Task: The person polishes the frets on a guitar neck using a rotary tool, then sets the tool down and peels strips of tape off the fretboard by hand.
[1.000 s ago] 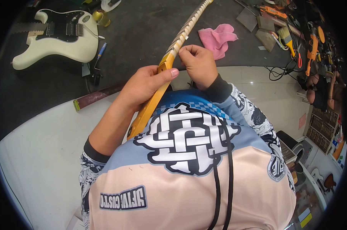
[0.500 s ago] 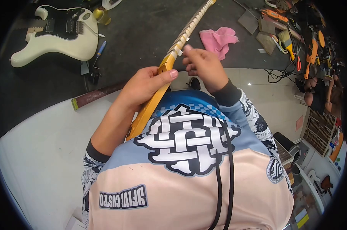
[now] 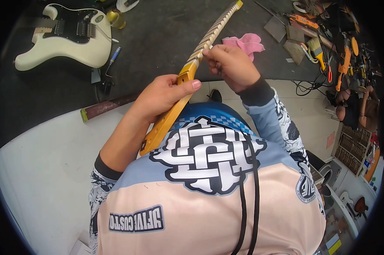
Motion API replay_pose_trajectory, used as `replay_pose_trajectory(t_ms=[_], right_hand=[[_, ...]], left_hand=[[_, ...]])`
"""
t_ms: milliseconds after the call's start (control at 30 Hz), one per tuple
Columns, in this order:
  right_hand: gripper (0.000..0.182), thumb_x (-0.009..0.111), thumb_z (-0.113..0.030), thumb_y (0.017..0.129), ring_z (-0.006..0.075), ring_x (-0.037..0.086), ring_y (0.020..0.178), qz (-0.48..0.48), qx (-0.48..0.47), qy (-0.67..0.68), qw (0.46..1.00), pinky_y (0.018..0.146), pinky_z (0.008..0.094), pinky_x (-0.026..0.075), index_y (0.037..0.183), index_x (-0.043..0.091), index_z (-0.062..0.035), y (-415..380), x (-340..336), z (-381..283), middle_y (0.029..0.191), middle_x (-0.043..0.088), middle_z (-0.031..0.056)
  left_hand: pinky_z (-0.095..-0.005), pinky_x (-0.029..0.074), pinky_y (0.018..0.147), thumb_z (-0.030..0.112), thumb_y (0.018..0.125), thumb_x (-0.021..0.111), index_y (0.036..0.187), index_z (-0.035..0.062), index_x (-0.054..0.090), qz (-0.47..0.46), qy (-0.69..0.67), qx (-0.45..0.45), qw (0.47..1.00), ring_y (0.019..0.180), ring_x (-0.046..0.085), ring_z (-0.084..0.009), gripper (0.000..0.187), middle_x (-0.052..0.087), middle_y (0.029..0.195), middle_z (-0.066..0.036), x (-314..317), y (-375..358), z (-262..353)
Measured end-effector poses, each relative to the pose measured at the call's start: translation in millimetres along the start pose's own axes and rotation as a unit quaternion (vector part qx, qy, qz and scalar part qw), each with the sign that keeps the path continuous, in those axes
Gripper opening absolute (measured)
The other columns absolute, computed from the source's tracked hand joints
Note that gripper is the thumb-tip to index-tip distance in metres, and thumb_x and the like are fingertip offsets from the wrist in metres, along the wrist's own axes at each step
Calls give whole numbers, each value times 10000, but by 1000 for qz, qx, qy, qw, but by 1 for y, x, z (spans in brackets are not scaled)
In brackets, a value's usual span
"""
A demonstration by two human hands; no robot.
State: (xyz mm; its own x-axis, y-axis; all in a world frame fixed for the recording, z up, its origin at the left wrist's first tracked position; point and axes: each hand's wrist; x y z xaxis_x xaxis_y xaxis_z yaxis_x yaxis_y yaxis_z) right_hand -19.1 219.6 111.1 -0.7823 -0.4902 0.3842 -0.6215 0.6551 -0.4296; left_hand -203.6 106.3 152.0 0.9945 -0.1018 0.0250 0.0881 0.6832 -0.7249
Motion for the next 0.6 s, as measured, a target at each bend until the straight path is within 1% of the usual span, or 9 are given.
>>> replay_pose_trajectory(t_ms=[33,167,267,333,367,433,467,567,600], right_hand=[[198,647,-203,962,101,474,644,-14,6,11,1000,607,243,394,834,615,-55,2,-1,-5,746,533,-16],[216,654,-218,961,94,486,658,2,34,-25,999,612,235,408,847,636,-35,6,9,-23,758,548,-14],[242,658,-245,965,87,507,675,3,30,-51,998,622,229,424,888,664,-15,8,10,-26,785,582,-4],[272,656,-269,971,84,530,695,5,21,-63,998,632,224,439,933,686,-1,4,8,-26,810,612,8],[294,662,-290,965,85,543,677,17,15,-95,995,618,222,443,954,698,1,-3,6,-28,818,636,18],[347,673,-334,953,86,568,641,42,2,-161,986,588,218,450,994,723,7,-20,-1,-32,832,682,39],[390,653,-362,962,85,581,664,66,-23,-168,983,606,217,457,1079,725,3,-24,-8,-23,853,693,43],[409,646,-368,969,89,596,698,93,-12,-121,988,634,216,467,1105,714,12,-29,-20,1,896,704,54],[380,659,-326,974,98,622,747,76,18,-81,994,687,231,501,1124,697,22,-34,-13,1,931,708,63]], left_hand=[[-202,437,590,507,883,753,1039,-7,638,-3,-1,-2,1000,671,533,-52,550,594,808,-4,1,-1,2],[-206,434,587,510,881,755,1036,-8,636,-8,-2,-9,1000,664,525,-52,553,590,807,-4,-2,2,3],[-214,452,518,524,829,806,951,-26,646,5,-23,22,999,593,563,-69,585,616,749,-28,-2,4,0],[-212,440,560,505,869,769,1000,-2,632,-6,3,7,1000,634,536,-63,541,594,781,-14,-4,2,5],[-211,434,581,496,889,751,1024,10,625,-11,16,-1,1000,655,523,-60,520,582,797,-7,-5,1,7],[-213,427,570,510,894,737,1033,13,612,-34,-20,-4,999,640,516,-70,532,574,788,-10,-10,3,3],[-214,423,565,517,896,731,1037,14,605,-45,-38,-5,998,633,512,-75,537,570,784,-12,-12,4,2],[-219,442,512,490,922,716,989,18,607,-93,-148,17,984,573,516,-79,489,554,720,-10,-17,2,5],[-221,434,507,485,930,707,985,24,601,-93,-173,15,980,570,508,-83,476,549,718,-14,-16,3,5]])
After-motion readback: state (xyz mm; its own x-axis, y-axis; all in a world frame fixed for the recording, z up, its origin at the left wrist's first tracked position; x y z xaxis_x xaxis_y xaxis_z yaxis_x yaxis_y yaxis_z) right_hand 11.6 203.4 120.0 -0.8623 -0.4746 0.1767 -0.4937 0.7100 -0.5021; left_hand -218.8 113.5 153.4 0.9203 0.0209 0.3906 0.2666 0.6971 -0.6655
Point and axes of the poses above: each hand's wrist, its own y-axis towards the middle knuckle, its own x-axis out of the palm, z = x × y
